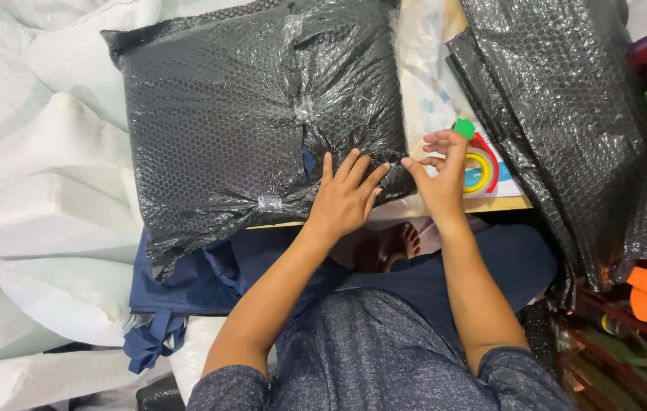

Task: Wrapping a pillow in black bubble wrap and securing it with adhesive tape for shipping.

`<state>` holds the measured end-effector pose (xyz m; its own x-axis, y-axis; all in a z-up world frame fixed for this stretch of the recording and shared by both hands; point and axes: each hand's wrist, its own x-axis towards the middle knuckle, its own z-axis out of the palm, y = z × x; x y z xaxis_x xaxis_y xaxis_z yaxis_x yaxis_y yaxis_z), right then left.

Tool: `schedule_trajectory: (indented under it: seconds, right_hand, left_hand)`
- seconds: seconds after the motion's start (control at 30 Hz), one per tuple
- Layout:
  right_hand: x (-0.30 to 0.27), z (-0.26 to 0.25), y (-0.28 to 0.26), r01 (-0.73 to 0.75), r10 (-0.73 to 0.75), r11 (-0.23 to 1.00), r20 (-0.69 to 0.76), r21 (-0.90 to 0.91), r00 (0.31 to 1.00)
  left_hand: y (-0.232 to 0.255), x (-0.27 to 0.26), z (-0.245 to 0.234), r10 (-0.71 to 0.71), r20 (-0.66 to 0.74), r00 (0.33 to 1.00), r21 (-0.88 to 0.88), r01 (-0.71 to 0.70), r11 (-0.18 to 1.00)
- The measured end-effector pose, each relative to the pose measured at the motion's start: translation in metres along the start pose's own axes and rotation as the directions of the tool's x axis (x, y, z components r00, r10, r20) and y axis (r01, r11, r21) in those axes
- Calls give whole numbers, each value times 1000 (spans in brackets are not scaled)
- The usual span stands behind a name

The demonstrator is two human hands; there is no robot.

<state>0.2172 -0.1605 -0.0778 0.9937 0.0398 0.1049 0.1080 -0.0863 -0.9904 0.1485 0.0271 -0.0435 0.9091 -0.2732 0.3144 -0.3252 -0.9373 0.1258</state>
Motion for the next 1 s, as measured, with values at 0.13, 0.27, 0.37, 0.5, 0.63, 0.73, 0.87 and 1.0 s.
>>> schedule_trajectory:
  seconds: [0.13,0.27,0.37,0.5,0.63,0.73,0.87,1.0]
  right_hand:
    - [13,10,-1,105,-107,972,0,-212,994]
    - [17,7,-23,176,-190,970,-68,-170,980]
    - [12,2,-18,166,-177,979,-93,-115,980]
    - [4,1,-9,76,-77,997,-66,-19,995]
    - [5,2,-12,80,-74,994,67,-81,995]
    - [14,-1,-18,134,-104,981,206,-138,973]
    - [32,-7,-38,233,-99,936,439,-264,893]
    - [48,-10,-56,197,47,908,560,-368,827]
  left_hand:
    - [0,-2,1,1,8,1000,9,-2,1000]
    - [0,0,1,-10,-4,1000,3,10,1000]
    - [0,0,1,-14,-5,1000,-12,14,1000]
    - [1,1,-3,-20,-4,1000,-26,20,999]
    - [-1,0,0,-12,-12,1000,-11,12,1000]
    - [-1,-1,0,-16,-13,1000,-18,16,1000]
    - [1,0,-3,-20,-8,1000,-25,19,999]
    - [-1,-2,-1,-21,4,1000,-25,21,999]
